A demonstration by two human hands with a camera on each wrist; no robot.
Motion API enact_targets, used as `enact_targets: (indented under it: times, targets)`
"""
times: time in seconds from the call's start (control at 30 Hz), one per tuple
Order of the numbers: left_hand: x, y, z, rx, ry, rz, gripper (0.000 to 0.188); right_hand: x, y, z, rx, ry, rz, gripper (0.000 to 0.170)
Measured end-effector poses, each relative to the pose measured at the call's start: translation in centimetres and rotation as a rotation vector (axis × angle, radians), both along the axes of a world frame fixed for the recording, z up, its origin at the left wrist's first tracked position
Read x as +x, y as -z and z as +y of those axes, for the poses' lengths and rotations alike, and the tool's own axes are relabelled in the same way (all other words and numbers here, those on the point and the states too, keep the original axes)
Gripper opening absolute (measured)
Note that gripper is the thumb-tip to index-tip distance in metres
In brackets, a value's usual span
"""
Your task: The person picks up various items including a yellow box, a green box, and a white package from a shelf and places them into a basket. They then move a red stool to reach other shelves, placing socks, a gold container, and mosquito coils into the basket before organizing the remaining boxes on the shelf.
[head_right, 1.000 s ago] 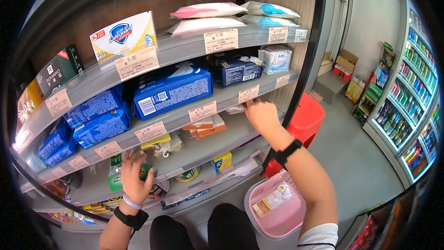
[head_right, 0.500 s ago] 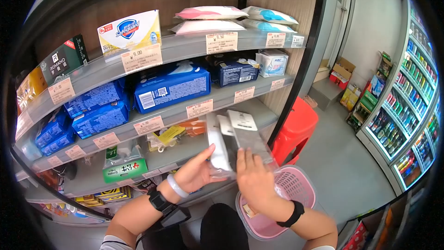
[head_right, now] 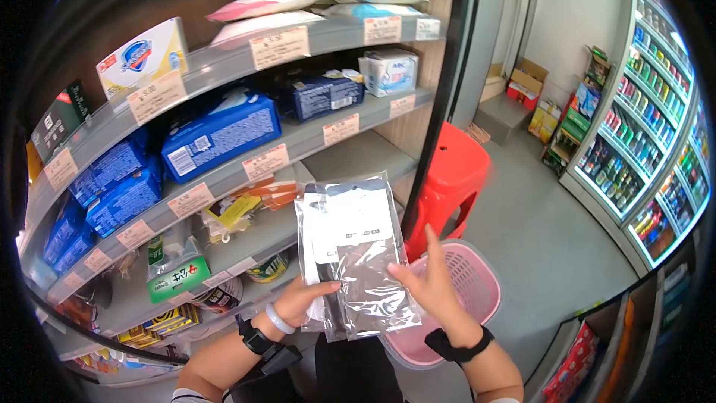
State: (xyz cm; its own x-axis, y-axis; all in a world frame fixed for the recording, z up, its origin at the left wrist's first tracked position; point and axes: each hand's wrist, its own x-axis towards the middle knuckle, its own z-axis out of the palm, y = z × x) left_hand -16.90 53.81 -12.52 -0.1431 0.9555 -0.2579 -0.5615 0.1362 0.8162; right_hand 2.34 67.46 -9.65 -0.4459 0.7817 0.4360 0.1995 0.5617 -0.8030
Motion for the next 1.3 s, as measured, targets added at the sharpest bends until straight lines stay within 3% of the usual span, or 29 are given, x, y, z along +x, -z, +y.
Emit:
enact_targets:
  times: [0.03,0.1,0.13,0.2,0.23,0.3,0.37,0.43,0.5,0.57,0.6,0.67,0.7,0.77,0.9,1.0,1.07,1.1,1.27,1.3]
  targets:
    - [0.6,0.2,-0.3,0.027,0.032,-0.002,0.046,0.0,1.0,-0.3,-0.014,0.019,0.002,0.065]
    - [2.2,0.0,-0.6,0.051,0.067,0.051,0.047,-1.0,2.8,-1.9,-0.655,-0.412,0.126,0.06]
    - [3.5,0.1,-1.0,0.08,0.092,0.09,0.049,-1.3,3.7,-3.2,-0.684,-0.374,0.131,0.06]
    - [4.1,0.8,-1.6,-0.042,0.188,0.093,0.053,-1.3,5.6,-5.6,-1.082,-0.404,0.234,0.052]
    - [3.7,1.6,-1.5,-0.028,0.229,0.159,0.055,-0.3,6.2,-5.6,-1.095,-0.371,0.246,0.052]
    - [2.7,1.2,-1.8,-0.118,0.286,0.312,0.057,1.5,7.3,-4.4,-1.421,-0.276,0.365,0.045]
    - [0.9,3.2,-3.4,-0.1,0.152,0.42,0.054,4.3,10.1,-2.3,-1.342,-0.034,0.377,0.037]
    - [-1.1,2.8,-5.0,-0.062,0.062,0.519,0.049,7.9,17.3,1.3,-1.216,0.193,0.462,0.035]
    - [-2.7,1.7,-6.6,-0.107,-0.049,0.55,0.044,10.8,22.9,3.8,-1.064,0.515,0.386,0.033]
    - [-3.8,0.8,-8.0,-0.142,-0.126,0.53,0.04,12.3,27.4,6.0,-1.045,0.817,0.099,0.016]
    - [-4.3,0.6,-8.7,-0.155,-0.185,0.559,0.037,13.2,30.2,6.8,-1.054,0.817,0.096,0.016]
    - [-4.8,0.0,-10.0,-0.174,-0.248,0.594,0.034,14.6,35.6,7.6,-0.903,0.946,-0.285,0.009]
    - [-4.9,-0.3,-10.5,-0.176,-0.285,0.702,0.032,15.2,37.5,7.4,-0.912,0.942,-0.285,0.009]
    - [-5.4,-0.7,-11.8,-0.18,-0.334,0.864,0.03,15.9,40.8,6.7,-0.132,0.396,-1.333,0.015]
    - [-6.2,-2.0,-13.7,-0.217,-0.439,0.912,0.029,16.4,46.9,6.8,-0.267,0.338,-1.373,0.02]
    - [-5.9,-3.7,-13.9,-0.256,-0.544,1.033,0.024,19.2,52.2,6.2,-0.319,0.213,-1.217,0.016]
    - [-5.7,-4.8,-14.1,-0.262,-0.617,1.29,0.021,20.6,55.8,5.2,-0.645,0.309,-0.611,0.025]
    - [-5.3,-5.2,-13.9,-0.245,-0.672,1.314,0.018,20.0,55.6,5.3,-0.65,0.304,-0.611,0.025]
    - [-6.9,-5.5,-15.1,-0.104,-0.838,1.57,0.017,14.4,49.3,6.8,-1.531,0.875,0.392,0.025]
    - [-7.6,-5.4,-15.7,-0.088,-0.868,1.652,0.017,14.4,48.8,6.9,-1.525,0.88,0.39,0.025]
